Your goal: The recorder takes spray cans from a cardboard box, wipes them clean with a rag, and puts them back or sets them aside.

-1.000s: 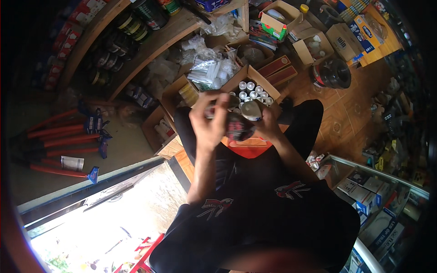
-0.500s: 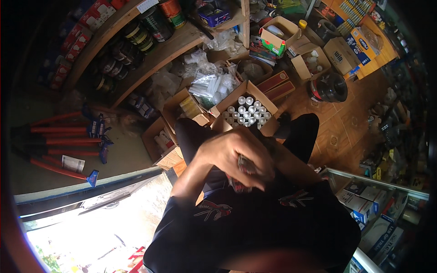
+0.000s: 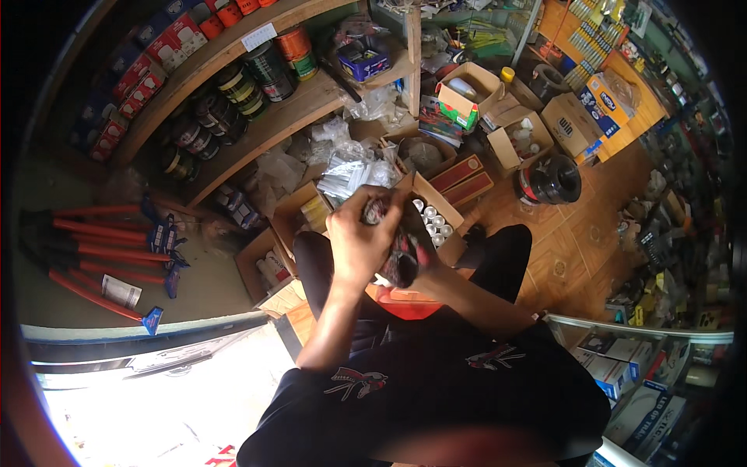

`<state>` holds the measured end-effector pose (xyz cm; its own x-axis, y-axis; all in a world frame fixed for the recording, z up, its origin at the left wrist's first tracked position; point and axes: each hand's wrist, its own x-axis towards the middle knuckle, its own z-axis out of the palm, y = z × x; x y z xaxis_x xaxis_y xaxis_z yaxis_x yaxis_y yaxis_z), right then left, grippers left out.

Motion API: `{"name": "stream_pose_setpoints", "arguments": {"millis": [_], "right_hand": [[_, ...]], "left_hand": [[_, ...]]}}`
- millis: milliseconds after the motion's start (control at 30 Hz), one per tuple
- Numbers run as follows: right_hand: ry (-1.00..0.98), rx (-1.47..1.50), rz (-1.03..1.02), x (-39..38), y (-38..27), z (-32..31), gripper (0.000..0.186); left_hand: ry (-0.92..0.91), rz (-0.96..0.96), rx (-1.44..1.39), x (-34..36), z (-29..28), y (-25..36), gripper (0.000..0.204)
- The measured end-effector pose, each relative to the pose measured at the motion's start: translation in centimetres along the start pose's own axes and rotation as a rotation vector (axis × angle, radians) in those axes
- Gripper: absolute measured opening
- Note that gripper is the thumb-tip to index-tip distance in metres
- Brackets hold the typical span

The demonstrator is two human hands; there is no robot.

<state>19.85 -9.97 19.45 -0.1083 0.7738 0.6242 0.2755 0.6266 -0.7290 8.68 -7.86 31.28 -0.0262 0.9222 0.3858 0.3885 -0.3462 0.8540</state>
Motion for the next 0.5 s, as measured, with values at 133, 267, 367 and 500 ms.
{"name": "stream_pose_setpoints", "arguments": {"millis": [133,267,367,500], "right_hand": [[-0.11,-0.187,0.088,1.3,-1.1,0.0,0.063],[-0.053,-0.102,0.033,2.7,-3.0,-1.6,0.054],[-0.099,-0.029,0.239,3.0,-5.0,-3.2,0.048],[-0.05,0.117,0.324,4.7,-5.9,-5.9,0.038]], "left_hand": [[0.11,0.012,-0.028,1.1,0.5,-2.4,0.019],[0.032,0.137,-0.049,2.7,-0.6,-3.2,0.021],[0.242,-0.005,-0.161,5.7,-2.9,-6.7,0.028],[0.274,-0.194,-0.953,6.2,-2.6,-7.6,0.043]]}}
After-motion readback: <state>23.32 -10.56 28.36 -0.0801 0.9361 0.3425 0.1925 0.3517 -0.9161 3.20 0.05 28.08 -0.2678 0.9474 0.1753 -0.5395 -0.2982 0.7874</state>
